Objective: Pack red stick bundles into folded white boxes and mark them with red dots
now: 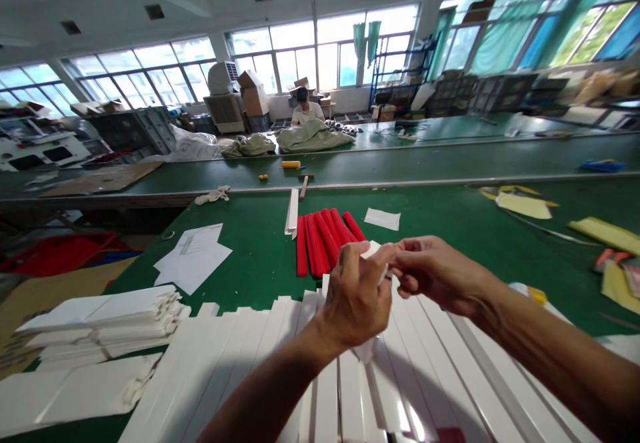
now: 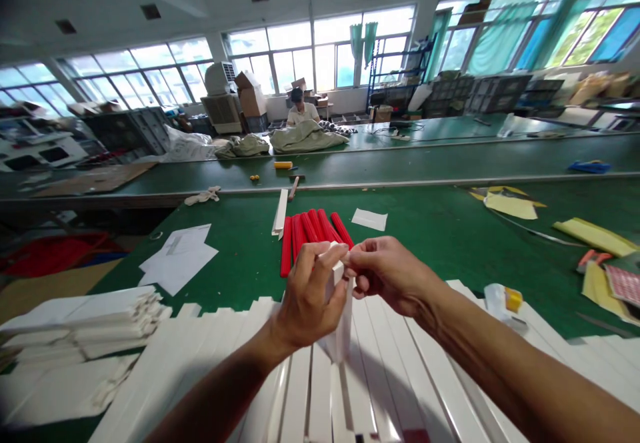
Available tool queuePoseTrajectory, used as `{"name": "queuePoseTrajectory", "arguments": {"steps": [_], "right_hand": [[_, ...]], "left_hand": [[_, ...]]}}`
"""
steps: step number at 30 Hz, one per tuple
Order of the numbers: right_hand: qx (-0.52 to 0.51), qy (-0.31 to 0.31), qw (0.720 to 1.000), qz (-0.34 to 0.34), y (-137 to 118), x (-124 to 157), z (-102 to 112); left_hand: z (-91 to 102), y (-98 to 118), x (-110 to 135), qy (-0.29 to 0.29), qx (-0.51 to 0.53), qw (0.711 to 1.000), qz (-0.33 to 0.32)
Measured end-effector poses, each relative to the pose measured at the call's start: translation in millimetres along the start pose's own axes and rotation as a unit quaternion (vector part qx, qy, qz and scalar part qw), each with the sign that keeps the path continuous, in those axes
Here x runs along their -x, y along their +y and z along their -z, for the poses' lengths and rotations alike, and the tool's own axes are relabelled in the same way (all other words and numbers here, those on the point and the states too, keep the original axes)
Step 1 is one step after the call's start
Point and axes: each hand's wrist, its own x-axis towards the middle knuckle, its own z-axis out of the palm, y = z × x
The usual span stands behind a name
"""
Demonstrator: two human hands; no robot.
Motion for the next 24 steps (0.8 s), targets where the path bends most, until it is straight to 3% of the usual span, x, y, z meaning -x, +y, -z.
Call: {"name": "queuePoseTrajectory", "arguments": {"steps": [3,7,12,16,19,22,24], "right_hand": [[-0.038,0.0,0.999,-0.035,13,1,0],[0.03,0.085,0.991,0.103,53,-4,-6],[0.166,0.157,0.941,0.249,103,-25,-8],[0.241,0.133,0.891,0.361,141,-32,-9],[0.297,0.116,0.861,0.397,164,-27,-17],[0.353,0.136,0.847,0.374,160,-22,-15],[0.39,0.138,0.84,0.352,139,-13,6]], "left_hand": [[3.4,-4,1,-0.025,0.023,0.999,0.012],[7.2,-7,1,-0.038,0.051,0.997,0.033],[12.4,-11,0,-0.051,0.04,0.997,0.048],[14.4,-16,-2,-0.074,0.03,0.995,0.056],[11.6,-18,-6,-0.082,0.019,0.995,0.052],[6.4,-21,-10,-0.107,0.044,0.993,0.025],[2.7,-28,-9,-0.122,0.075,0.989,0.03]]}}
